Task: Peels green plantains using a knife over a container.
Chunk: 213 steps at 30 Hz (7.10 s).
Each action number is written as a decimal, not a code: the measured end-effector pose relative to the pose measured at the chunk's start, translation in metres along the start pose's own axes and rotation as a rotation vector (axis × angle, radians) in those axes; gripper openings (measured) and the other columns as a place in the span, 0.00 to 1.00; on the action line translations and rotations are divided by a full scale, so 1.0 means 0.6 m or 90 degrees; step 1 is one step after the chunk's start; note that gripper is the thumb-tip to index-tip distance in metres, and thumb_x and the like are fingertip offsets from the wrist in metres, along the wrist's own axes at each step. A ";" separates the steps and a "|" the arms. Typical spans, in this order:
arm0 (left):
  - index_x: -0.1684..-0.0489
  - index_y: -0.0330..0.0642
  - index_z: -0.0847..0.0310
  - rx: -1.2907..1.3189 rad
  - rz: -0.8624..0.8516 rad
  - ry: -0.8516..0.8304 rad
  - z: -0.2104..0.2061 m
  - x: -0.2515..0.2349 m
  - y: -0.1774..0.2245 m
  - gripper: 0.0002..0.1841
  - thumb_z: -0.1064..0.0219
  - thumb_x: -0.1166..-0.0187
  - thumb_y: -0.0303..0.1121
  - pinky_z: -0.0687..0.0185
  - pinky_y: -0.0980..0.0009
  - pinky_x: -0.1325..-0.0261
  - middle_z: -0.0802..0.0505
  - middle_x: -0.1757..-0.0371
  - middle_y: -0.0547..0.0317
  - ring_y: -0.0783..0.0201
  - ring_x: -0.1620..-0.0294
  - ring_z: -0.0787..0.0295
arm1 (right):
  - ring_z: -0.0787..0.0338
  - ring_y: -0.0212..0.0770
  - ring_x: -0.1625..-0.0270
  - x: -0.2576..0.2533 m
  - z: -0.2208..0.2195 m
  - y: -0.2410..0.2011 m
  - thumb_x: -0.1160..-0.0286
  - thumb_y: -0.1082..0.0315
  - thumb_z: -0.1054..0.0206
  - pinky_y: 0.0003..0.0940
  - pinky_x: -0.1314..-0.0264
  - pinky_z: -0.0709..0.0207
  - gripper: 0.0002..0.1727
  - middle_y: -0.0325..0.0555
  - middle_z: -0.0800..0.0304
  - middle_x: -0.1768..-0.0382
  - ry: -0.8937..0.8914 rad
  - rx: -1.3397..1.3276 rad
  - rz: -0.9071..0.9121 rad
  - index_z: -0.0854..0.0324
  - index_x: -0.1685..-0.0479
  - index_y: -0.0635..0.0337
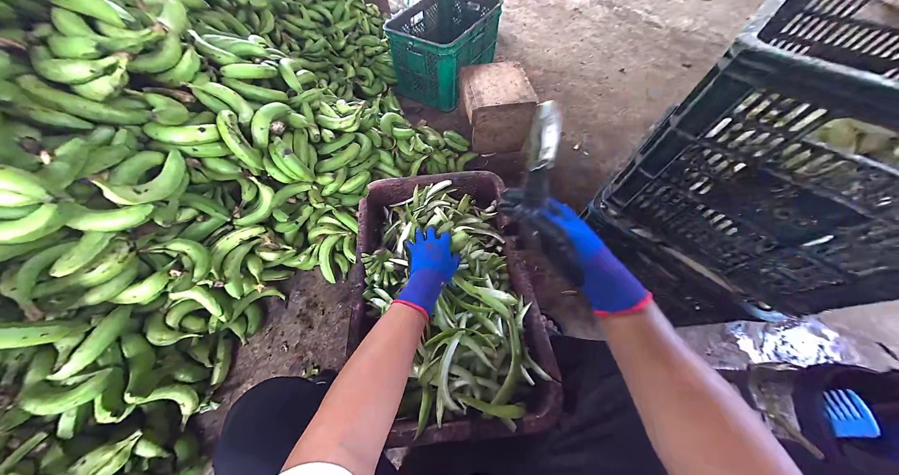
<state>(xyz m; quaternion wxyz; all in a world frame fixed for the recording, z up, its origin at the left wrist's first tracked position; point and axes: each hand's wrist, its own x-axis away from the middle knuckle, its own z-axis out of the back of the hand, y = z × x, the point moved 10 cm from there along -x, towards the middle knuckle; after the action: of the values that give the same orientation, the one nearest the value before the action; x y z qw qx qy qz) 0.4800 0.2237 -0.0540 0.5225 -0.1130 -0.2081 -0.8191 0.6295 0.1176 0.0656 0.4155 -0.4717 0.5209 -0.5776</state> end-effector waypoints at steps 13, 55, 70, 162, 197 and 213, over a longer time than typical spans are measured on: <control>0.19 0.35 0.30 0.272 -0.131 0.179 0.121 0.179 -0.005 0.28 0.36 0.16 0.39 0.63 0.31 0.13 0.35 0.10 0.41 0.38 0.07 0.53 | 0.21 0.55 0.25 0.009 -0.167 -0.014 0.23 0.61 0.27 0.53 0.21 0.30 0.28 0.63 0.25 0.22 -0.222 0.437 0.015 0.22 0.26 0.66; 0.21 0.48 0.29 1.028 -0.155 0.217 0.153 0.263 -0.202 0.23 0.43 0.14 0.41 0.11 0.72 0.60 0.09 0.54 0.58 0.68 0.64 0.10 | 0.10 0.53 0.38 0.004 -0.158 -0.057 0.20 0.60 0.33 0.61 0.35 0.19 0.28 0.55 0.12 0.35 -0.045 0.505 0.250 0.24 0.19 0.50; 0.15 0.47 0.36 0.832 -0.175 0.101 0.128 0.281 -0.140 0.25 0.54 0.10 0.43 0.12 0.74 0.56 0.09 0.51 0.60 0.72 0.61 0.11 | 0.17 0.72 0.35 -0.009 -0.149 -0.131 0.22 0.63 0.32 0.71 0.39 0.24 0.30 0.70 0.19 0.34 0.066 0.646 0.362 0.26 0.17 0.50; 0.29 0.48 0.24 0.909 -0.039 0.291 0.143 0.258 -0.191 0.23 0.59 0.05 0.48 0.17 0.74 0.54 0.12 0.54 0.63 0.75 0.59 0.16 | 0.11 0.66 0.44 0.009 -0.228 -0.072 0.29 0.52 0.31 0.66 0.47 0.19 0.32 0.62 0.12 0.42 -0.073 0.650 0.404 0.19 0.23 0.53; 0.29 0.42 0.27 0.940 -0.104 0.294 0.121 0.265 -0.173 0.24 0.63 0.05 0.45 0.17 0.75 0.53 0.13 0.56 0.62 0.75 0.59 0.16 | 0.10 0.64 0.41 0.024 -0.239 -0.020 0.21 0.55 0.31 0.69 0.43 0.21 0.29 0.60 0.11 0.39 -0.135 0.616 0.214 0.22 0.20 0.49; 0.25 0.46 0.24 0.936 -0.150 0.255 0.126 0.259 -0.193 0.23 0.59 0.06 0.42 0.16 0.76 0.48 0.10 0.48 0.62 0.75 0.54 0.13 | 0.10 0.61 0.45 0.022 -0.254 -0.017 0.29 0.49 0.28 0.65 0.46 0.18 0.30 0.58 0.10 0.45 -0.245 0.630 0.339 0.16 0.26 0.50</control>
<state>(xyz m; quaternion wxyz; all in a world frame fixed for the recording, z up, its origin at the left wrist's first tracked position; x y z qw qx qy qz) 0.3064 0.1750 0.0499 0.4005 0.4368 -0.6109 -0.5250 0.4781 0.1376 0.0753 0.8035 -0.1713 0.2051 -0.5320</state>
